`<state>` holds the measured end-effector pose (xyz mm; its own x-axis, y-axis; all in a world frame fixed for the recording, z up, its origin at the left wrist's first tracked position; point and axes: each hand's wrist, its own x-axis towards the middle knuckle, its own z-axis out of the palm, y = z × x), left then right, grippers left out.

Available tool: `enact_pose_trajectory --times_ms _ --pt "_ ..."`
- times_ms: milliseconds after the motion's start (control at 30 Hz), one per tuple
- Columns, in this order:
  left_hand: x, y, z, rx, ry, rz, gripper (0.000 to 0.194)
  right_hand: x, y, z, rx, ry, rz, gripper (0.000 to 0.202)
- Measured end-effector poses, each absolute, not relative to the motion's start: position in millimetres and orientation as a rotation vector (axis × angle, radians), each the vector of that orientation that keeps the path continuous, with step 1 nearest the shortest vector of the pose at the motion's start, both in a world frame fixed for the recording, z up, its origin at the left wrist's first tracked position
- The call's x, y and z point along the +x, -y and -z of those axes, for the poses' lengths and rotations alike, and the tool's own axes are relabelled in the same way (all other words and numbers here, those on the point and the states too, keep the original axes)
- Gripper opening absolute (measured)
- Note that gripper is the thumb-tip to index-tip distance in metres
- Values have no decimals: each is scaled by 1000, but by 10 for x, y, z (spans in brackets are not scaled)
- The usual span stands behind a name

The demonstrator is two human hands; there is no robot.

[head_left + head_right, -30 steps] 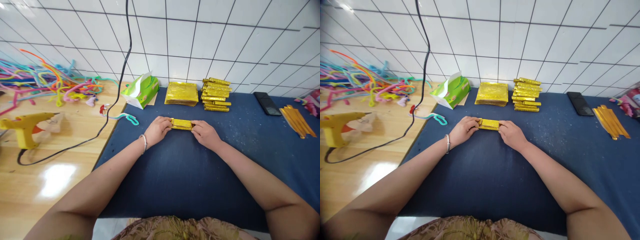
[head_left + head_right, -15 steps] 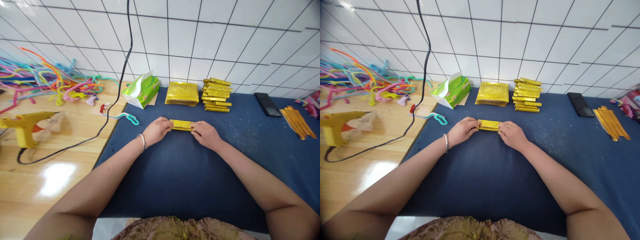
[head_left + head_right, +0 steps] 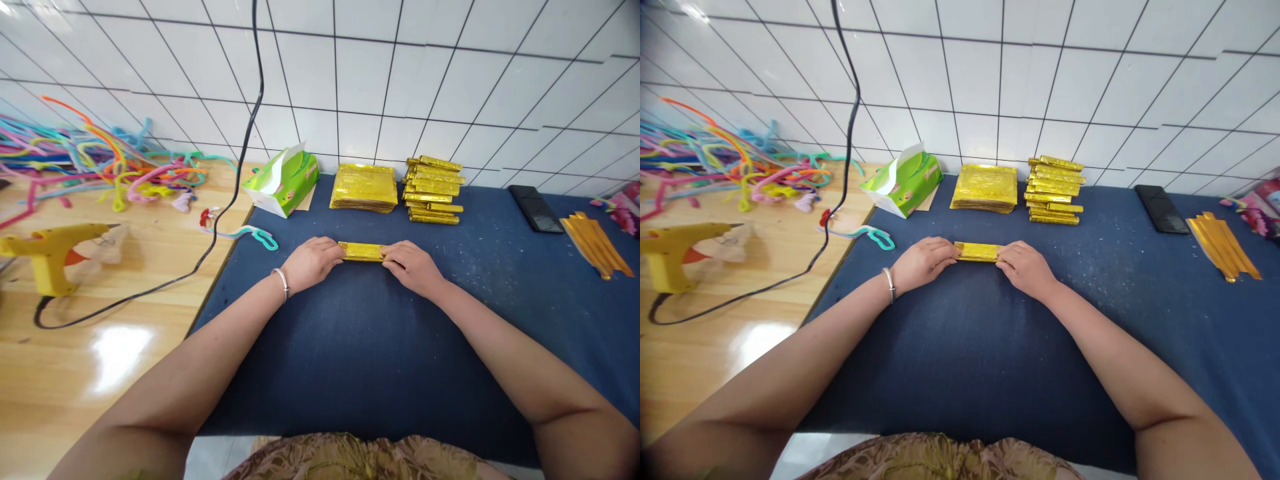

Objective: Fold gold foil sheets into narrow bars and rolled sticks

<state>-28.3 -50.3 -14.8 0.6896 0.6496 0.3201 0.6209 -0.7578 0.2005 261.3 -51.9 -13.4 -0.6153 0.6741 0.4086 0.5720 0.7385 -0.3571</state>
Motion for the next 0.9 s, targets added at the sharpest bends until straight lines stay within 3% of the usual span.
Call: enact_pose_trajectory --times_ms 467,900 --pt "-223 504 146 2418 -1213 -779 8 2549 503 42 -1138 2224 -542 11" --pt "-171 545 63 2255 -1317 -738 8 2528 527 2 -1321 2111 -709 13"
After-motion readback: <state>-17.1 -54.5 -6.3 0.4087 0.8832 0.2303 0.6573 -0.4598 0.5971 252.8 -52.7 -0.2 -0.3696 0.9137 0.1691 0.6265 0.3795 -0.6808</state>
